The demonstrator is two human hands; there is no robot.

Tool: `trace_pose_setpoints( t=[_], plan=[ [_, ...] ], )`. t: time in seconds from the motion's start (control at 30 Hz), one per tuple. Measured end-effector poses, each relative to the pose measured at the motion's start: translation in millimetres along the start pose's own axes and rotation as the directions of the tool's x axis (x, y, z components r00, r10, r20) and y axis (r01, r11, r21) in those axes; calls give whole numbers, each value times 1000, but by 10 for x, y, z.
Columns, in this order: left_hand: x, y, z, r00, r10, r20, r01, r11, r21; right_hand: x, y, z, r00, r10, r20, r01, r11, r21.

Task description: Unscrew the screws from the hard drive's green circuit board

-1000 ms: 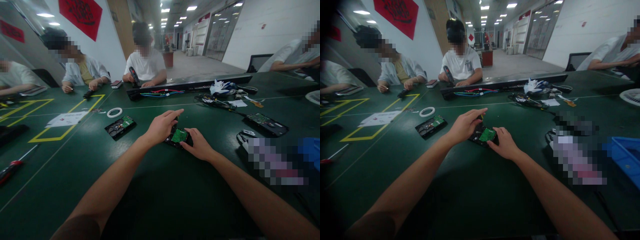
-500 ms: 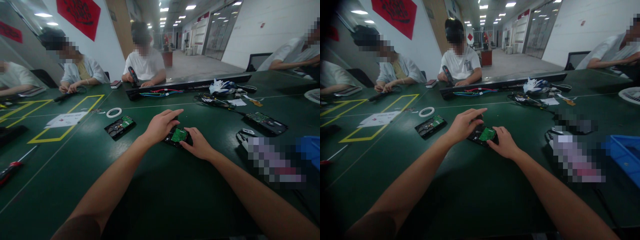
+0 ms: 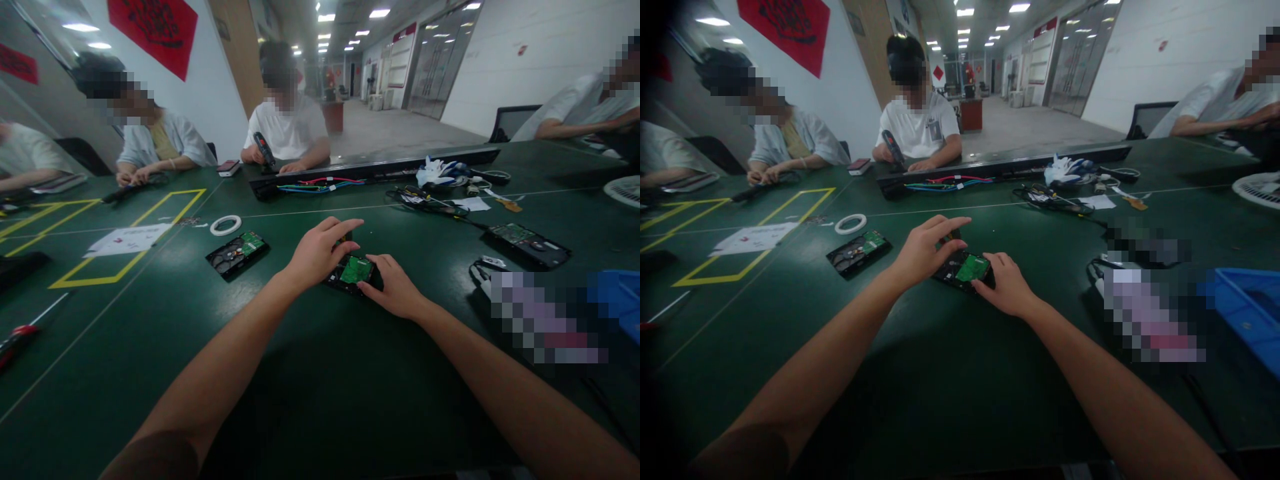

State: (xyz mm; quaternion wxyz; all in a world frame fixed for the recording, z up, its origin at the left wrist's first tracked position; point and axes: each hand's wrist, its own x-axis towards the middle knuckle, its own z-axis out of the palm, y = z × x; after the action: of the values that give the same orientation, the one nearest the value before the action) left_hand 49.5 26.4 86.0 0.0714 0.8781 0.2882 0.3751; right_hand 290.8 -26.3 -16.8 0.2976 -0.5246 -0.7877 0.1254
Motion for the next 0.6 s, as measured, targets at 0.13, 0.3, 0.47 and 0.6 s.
trace_pose_setpoints(
  t=[0.13,0.3,0.47,0.6],
  plan=[
    [11,18,-1,1000,3,23,-3,1000,-24,2,-2,-1,1000,9,3,-9,1000,-3],
    [1,-8,36,998,23,54,-18,996,-91,10,-13,-8,1000,4,11,-4,1000,-25],
    [3,11,22,998,5,59,-1,998,-67,8,-30,-13,999,25,21,-25,999,-25],
    [9,15,9,999,-31,30,31,999,-19,12,-37,-8,999,26,20,-26,999,-20]
  ],
)
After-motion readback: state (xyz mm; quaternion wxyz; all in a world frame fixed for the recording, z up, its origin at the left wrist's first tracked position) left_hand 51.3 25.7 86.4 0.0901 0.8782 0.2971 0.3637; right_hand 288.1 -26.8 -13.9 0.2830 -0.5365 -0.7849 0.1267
